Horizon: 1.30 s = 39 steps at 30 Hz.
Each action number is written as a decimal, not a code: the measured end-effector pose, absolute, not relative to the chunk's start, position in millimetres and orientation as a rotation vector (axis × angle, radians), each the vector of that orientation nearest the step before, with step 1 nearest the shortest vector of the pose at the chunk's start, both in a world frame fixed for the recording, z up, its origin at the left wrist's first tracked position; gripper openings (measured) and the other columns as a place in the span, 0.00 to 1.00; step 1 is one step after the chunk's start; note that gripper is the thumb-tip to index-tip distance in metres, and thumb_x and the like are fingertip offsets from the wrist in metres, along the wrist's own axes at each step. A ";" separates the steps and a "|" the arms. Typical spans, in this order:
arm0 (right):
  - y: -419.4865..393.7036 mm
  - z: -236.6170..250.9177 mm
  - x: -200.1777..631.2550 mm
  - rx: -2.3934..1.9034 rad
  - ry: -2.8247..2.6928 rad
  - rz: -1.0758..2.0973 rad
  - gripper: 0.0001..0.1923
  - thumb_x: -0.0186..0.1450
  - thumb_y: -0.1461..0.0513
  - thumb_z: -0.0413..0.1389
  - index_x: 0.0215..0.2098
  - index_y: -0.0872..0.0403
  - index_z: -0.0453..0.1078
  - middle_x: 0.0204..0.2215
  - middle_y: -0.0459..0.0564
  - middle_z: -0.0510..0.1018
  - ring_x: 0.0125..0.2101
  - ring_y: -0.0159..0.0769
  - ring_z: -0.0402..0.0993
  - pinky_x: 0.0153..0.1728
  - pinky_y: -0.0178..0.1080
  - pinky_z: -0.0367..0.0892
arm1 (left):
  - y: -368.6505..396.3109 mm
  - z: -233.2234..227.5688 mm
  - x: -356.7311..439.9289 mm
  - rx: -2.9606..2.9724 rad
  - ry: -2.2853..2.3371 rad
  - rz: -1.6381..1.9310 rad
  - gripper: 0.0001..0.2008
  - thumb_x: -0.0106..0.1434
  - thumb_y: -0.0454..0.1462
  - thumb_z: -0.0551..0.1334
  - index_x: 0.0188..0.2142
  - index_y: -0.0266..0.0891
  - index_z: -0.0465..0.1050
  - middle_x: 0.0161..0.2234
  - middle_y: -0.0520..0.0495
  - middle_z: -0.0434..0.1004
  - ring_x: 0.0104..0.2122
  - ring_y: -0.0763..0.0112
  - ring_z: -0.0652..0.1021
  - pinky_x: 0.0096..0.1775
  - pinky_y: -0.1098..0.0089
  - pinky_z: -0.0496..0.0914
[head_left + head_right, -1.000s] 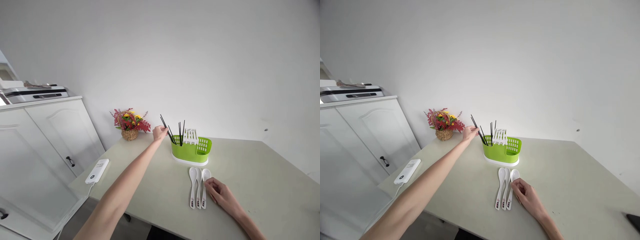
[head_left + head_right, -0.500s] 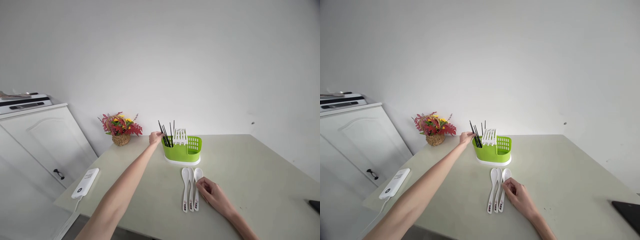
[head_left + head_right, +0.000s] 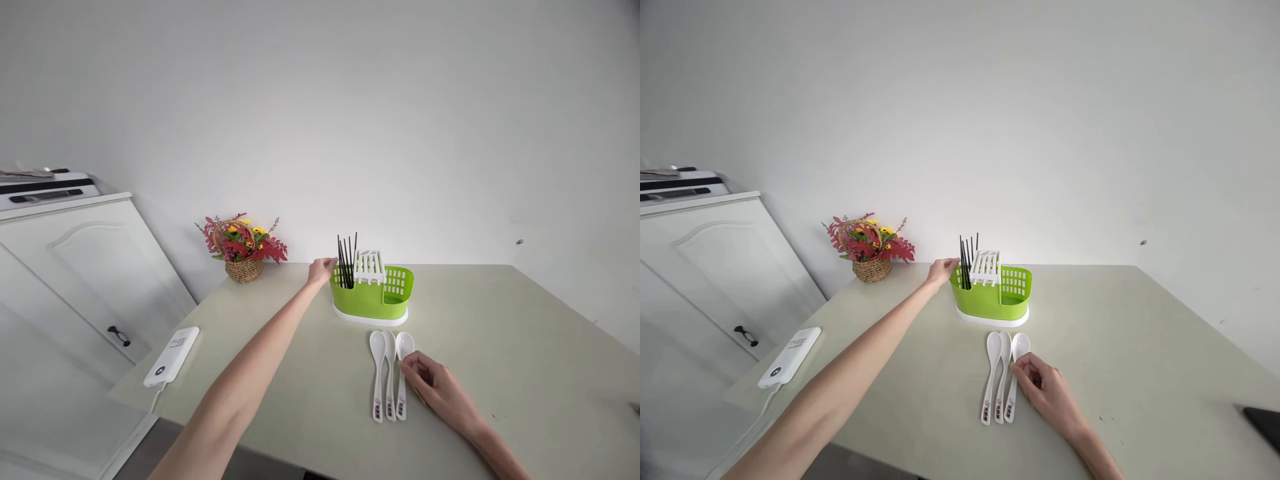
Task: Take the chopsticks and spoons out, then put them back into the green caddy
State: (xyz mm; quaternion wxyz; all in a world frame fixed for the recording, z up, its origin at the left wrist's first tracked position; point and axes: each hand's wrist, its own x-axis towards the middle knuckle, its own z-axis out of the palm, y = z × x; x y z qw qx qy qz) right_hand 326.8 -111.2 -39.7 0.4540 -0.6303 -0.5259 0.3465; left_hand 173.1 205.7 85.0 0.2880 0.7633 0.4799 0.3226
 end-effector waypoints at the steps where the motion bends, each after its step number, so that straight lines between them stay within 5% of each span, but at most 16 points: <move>1: -111.2 -41.0 327.1 -1.557 -1.297 0.857 0.23 0.70 0.41 0.50 0.35 0.51 0.67 0.21 0.39 0.60 0.24 0.31 0.56 0.28 0.36 0.56 | 205.9 84.6 167.6 2.037 1.287 0.869 0.18 0.69 0.50 0.62 0.46 0.42 0.84 0.52 0.45 0.84 0.54 0.57 0.80 0.55 0.66 0.69; 8: -111.8 -44.5 326.5 -1.572 -1.280 0.831 0.24 0.69 0.40 0.50 0.35 0.51 0.67 0.18 0.39 0.61 0.23 0.32 0.57 0.28 0.36 0.57 | 194.6 64.9 114.9 1.978 1.364 0.950 0.19 0.68 0.52 0.61 0.41 0.40 0.82 0.44 0.41 0.86 0.48 0.57 0.81 0.50 0.65 0.71; 15: -107.1 -46.7 333.3 -1.714 -1.130 0.724 0.25 0.69 0.38 0.46 0.39 0.49 0.66 0.21 0.41 0.71 0.20 0.33 0.65 0.25 0.37 0.63 | 129.5 11.6 41.4 1.834 1.356 0.949 0.25 0.66 0.57 0.55 0.35 0.38 0.76 0.29 0.46 0.80 0.23 0.70 0.76 0.27 0.72 0.68; 20: -78.3 -44.3 355.0 -1.898 -1.021 0.701 0.23 0.66 0.43 0.50 0.48 0.50 0.64 0.36 0.50 0.81 0.17 0.32 0.70 0.18 0.37 0.65 | 54.1 -8.4 3.9 1.863 1.213 0.984 0.26 0.68 0.59 0.53 0.37 0.40 0.76 0.27 0.48 0.75 0.24 0.69 0.73 0.27 0.72 0.65; 30: -62.5 -32.6 367.3 -2.021 -1.201 0.785 0.17 0.62 0.48 0.55 0.36 0.51 0.74 0.18 0.45 0.77 0.17 0.35 0.72 0.25 0.38 0.70 | -27.6 3.8 -21.4 1.799 1.164 0.878 0.23 0.70 0.55 0.55 0.32 0.40 0.74 0.23 0.52 0.68 0.21 0.73 0.65 0.24 0.73 0.59; 34: -80.3 -18.1 375.2 -1.995 -1.259 0.741 0.21 0.59 0.42 0.56 0.29 0.50 0.73 0.23 0.49 0.82 0.22 0.40 0.78 0.25 0.39 0.72 | -29.0 5.4 -22.3 1.809 1.162 0.877 0.23 0.71 0.55 0.54 0.32 0.40 0.74 0.24 0.51 0.70 0.22 0.72 0.66 0.24 0.72 0.59; 39: -105.4 42.7 391.0 -1.987 -1.290 0.354 0.23 0.62 0.39 0.55 0.34 0.47 0.76 0.20 0.49 0.80 0.19 0.44 0.77 0.25 0.44 0.70 | -32.5 5.4 -24.0 1.821 1.152 0.881 0.23 0.72 0.54 0.53 0.32 0.41 0.74 0.24 0.51 0.71 0.22 0.71 0.68 0.26 0.71 0.60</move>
